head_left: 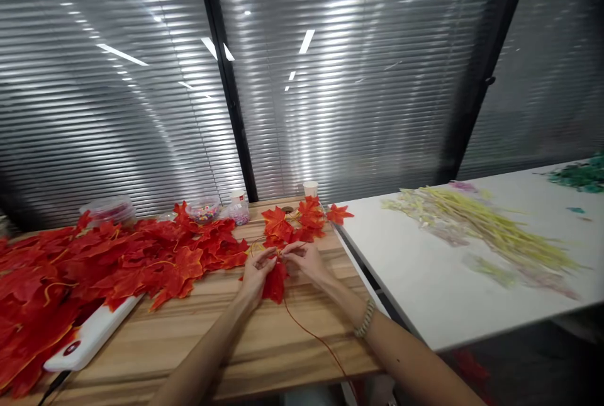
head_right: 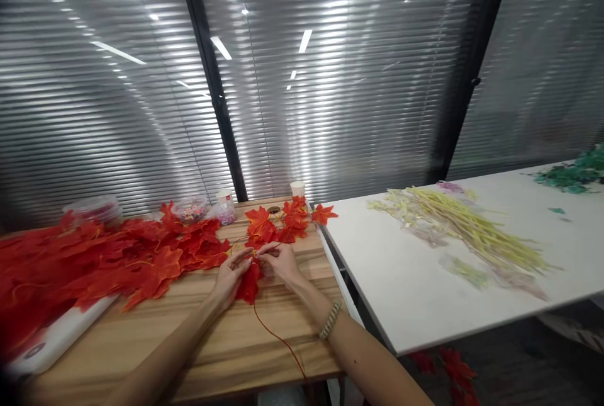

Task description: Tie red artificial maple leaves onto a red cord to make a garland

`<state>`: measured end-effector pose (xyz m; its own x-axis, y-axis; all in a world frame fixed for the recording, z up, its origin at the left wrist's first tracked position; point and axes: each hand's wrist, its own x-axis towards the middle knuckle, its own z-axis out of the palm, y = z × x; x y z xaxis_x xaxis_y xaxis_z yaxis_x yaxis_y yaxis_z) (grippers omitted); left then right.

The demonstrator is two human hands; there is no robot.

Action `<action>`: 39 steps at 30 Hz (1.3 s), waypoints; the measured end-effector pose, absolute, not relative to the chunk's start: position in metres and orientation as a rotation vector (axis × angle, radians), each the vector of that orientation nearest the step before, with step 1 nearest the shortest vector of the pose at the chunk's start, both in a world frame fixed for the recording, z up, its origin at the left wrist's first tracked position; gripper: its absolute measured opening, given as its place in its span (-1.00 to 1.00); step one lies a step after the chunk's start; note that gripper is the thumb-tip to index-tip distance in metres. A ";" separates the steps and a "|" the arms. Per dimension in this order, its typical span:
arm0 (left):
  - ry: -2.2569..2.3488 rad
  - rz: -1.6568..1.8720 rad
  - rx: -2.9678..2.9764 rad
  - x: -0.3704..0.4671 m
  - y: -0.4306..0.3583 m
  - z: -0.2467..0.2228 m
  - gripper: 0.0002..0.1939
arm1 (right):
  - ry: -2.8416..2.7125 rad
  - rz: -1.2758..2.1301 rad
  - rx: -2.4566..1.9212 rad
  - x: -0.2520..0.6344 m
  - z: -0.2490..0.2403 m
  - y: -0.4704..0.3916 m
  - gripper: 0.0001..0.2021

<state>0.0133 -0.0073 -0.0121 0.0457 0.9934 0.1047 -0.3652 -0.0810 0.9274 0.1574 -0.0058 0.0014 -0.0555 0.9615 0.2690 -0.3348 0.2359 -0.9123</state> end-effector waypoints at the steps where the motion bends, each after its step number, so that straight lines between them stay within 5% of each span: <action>1: 0.847 1.386 1.030 0.013 -0.007 -0.012 -0.60 | -1.132 1.235 -0.726 0.157 0.001 -0.005 -0.82; 10: 0.939 1.334 1.009 0.014 -0.011 -0.009 -0.50 | -0.952 1.399 -0.703 0.153 -0.009 0.006 -0.71; 18: 1.017 1.420 0.955 0.012 -0.012 -0.010 -0.65 | -0.957 1.467 -0.679 0.150 -0.010 0.005 -0.74; 39: 0.776 1.394 0.874 0.010 -0.007 -0.011 -0.68 | -1.157 1.210 -0.698 0.145 -0.007 0.006 -0.81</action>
